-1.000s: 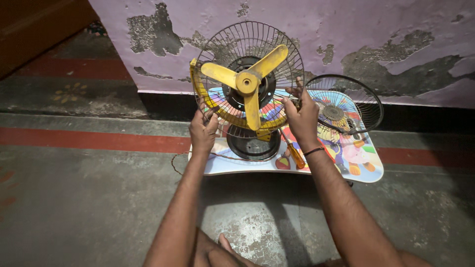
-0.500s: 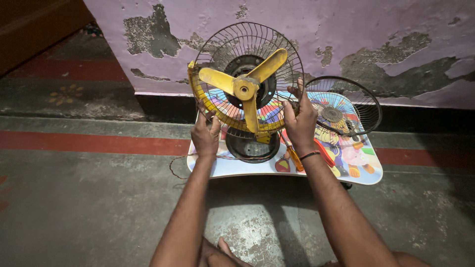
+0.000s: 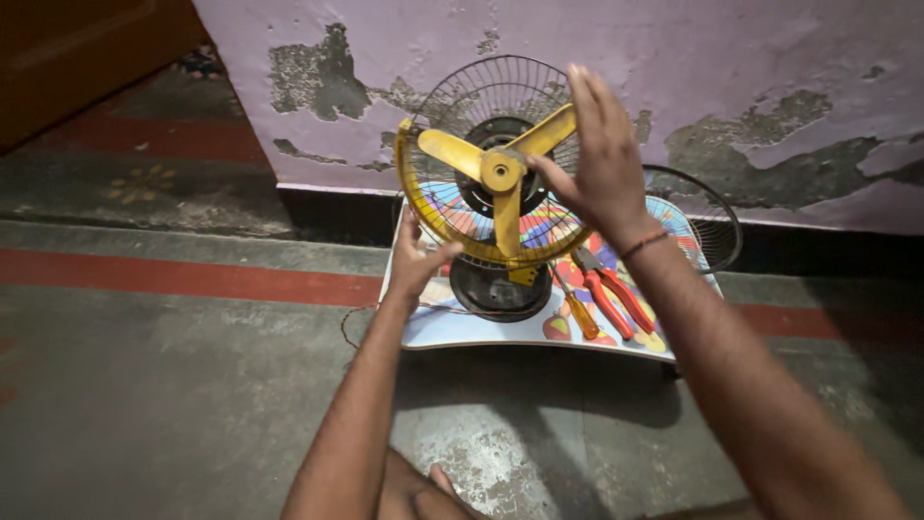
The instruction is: The person disassembles a yellow electric fan by removing the front grill, then using a screwdriver to loosen the central nut and remove the fan blades. The removed parts are placed on a small table.
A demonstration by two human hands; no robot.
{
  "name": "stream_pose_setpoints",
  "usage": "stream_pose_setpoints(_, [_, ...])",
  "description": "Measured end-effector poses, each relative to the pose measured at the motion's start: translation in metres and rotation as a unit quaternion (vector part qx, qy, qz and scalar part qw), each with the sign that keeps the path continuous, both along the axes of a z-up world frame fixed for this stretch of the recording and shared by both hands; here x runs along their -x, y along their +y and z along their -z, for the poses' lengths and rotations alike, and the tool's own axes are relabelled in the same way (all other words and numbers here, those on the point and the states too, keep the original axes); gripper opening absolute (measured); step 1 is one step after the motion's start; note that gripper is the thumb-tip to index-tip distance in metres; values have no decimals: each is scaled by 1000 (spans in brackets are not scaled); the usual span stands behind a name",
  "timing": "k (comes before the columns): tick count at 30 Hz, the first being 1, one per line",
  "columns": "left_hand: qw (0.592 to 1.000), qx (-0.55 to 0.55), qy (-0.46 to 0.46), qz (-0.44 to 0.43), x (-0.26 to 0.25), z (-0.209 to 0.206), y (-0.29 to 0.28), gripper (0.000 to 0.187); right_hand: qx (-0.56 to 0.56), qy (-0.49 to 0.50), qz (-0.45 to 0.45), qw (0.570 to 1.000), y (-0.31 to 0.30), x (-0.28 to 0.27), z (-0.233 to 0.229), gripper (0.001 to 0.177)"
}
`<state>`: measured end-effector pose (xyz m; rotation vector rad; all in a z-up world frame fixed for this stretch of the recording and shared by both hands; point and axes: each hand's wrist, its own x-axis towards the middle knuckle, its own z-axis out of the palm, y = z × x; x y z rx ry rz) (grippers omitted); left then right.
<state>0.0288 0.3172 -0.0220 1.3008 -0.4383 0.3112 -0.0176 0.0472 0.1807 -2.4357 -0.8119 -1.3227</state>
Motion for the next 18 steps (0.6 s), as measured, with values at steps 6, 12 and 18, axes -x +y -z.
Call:
stream_pose_setpoints(6, [990,-64,127,-6,5,-8,9,146,103,-6,104,989,24,-51,-37,111])
stream_pose_setpoints(12, [989,-65,132,28,1,-12,7,151,36,47,24,998,16,-57,-19,95])
stream_pose_setpoints(18, [991,4,104,82,-2,-2,5,129,11,11,24,1000,22,-47,-16,97])
